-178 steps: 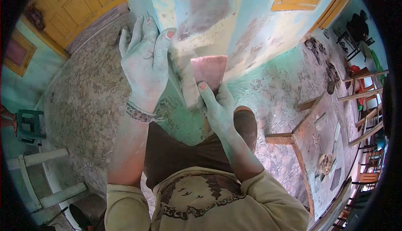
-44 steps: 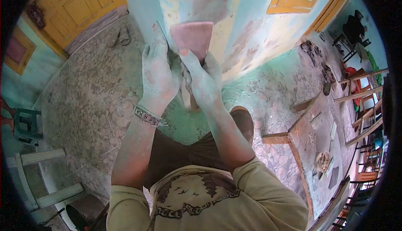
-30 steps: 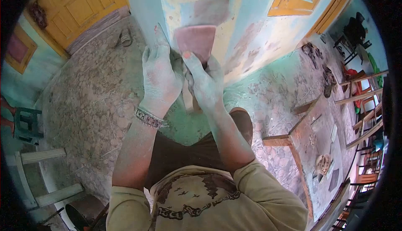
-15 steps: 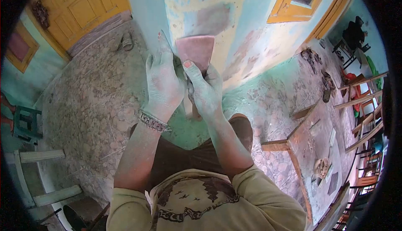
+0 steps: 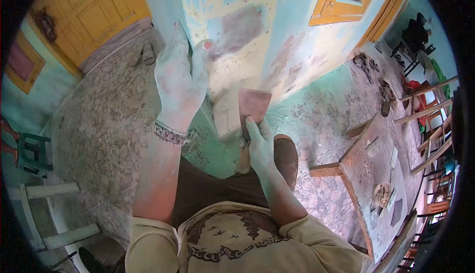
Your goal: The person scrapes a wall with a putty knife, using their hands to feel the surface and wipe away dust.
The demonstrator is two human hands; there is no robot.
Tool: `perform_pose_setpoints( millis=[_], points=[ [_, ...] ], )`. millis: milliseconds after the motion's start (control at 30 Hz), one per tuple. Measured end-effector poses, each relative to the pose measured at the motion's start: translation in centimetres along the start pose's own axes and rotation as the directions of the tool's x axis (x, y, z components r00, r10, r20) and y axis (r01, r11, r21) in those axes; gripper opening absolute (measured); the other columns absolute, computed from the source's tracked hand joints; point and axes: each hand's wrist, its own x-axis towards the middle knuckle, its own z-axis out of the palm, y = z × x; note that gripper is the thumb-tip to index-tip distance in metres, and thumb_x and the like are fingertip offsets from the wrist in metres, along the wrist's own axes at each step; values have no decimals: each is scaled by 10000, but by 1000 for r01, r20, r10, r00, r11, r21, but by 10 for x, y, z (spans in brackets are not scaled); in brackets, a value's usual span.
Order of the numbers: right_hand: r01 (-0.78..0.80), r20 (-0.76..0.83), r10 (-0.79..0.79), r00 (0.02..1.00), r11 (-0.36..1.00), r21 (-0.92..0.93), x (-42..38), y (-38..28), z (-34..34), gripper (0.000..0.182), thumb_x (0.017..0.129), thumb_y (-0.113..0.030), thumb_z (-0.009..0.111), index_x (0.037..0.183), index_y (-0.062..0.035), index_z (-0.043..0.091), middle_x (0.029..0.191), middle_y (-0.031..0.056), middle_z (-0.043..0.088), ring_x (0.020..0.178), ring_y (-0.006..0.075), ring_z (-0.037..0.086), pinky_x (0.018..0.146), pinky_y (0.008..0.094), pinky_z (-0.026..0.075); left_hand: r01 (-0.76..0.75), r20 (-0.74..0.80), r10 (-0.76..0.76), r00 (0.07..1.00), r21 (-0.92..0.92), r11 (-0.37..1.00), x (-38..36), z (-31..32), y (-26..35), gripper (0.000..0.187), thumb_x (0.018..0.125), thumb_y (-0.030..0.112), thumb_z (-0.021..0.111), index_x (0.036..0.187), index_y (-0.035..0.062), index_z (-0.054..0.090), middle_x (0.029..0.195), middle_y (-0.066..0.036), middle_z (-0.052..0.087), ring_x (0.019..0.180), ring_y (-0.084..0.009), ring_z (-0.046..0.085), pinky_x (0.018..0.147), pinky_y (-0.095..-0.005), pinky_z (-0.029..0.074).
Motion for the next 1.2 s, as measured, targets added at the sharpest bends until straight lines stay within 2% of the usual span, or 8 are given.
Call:
perform_pose_setpoints(
  millis=[67, 167, 300, 467, 567, 700, 933, 1200],
  points=[
    [-11, -9, 11, 1000, 999, -45, -6, -8, -4, 277, 1040, -302, 427, 982, -59, 547, 750, -1, 544, 588, 56, 487, 531, 226, 409, 26, -50, -28, 998, -34, 999, -10, 4, -1, 439, 951, 180, 604, 1338, -8, 515, 1024, -178, 697, 896, -120, 645, 787, -290, 511],
    [50, 54, -48, 997, 998, -38, -6, -19, -6, 390, 1046, -388, 362, 969, -58, 556, 753, -1, 528, 568, 63, 473, 533, 223, 407, 8, -17, -8, 1000, -23, 1000, -17, -7, -3, 383, 959, 166, 591, 1297, -11, 561, 1007, -137, 711, 899, -109, 638, 786, -261, 503],
    [80, 175, -66, 982, 994, -76, -5, -19, -11, 507, 1019, -502, 356, 960, -41, 559, 787, 8, 507, 721, 74, 494, 641, 233, 405, 28, -124, -69, 990, -304, 952, 2, -25, -13, 318, 921, 144, 623, 1193, -23, 624, 1052, -177, 678, 949, -280, 657, 870, -346, 494],
    [289, 218, -247, 944, 938, -190, -1, -13, 5, 486, 972, -461, 520, 1075, 13, 551, 976, 61, 600, 952, 126, 550, 836, 270, 442, -162, -290, 15, 957, -489, 857, 66, -27, -27, 368, 902, 139, 666, 1219, -33, 593, 1195, -108, 614, 1081, -157, 571, 934, -298, 447],
    [297, 239, -246, 939, 931, -211, -3, -18, 13, 533, 875, -354, 713, 1163, 48, 516, 1075, 107, 636, 1027, 164, 571, 918, 311, 450, -363, -278, 235, 931, -668, 650, 101, -2, -16, 544, 947, 146, 595, 1401, -43, 364, 1352, -127, 478, 1226, -182, 459, 1030, -314, 371],
    [356, 242, -298, 924, 901, -249, 7, -9, 21, 487, 842, -243, 764, 1152, 34, 511, 1023, 88, 642, 932, 142, 591, 842, 298, 479, -383, -300, 257, 919, -836, 393, 104, 23, 16, 654, 947, 158, 588, 1470, -15, 235, 1438, -133, 378, 1305, -207, 383, 1092, -351, 311],
    [160, 187, -151, 971, 987, -32, 35, -23, 44, 381, 886, -215, 716, 1135, 15, 542, 949, 46, 639, 818, 88, 572, 724, 252, 479, -480, -396, 282, 874, -793, 375, 104, 30, 1, 649, 936, 166, 610, 1455, -7, 263, 1427, -125, 396, 1285, -213, 414, 1077, -356, 337],
    [134, 202, -134, 970, 991, 13, 59, -35, 58, 324, 857, -229, 750, 1035, -23, 574, 685, -44, 518, 503, 18, 406, 428, 180, 295, -570, -426, 422, 800, -758, 317, 113, 28, -19, 578, 922, 146, 634, 1396, 5, 336, 1346, -109, 465, 1213, -192, 472, 1037, -331, 381]
  ],
)
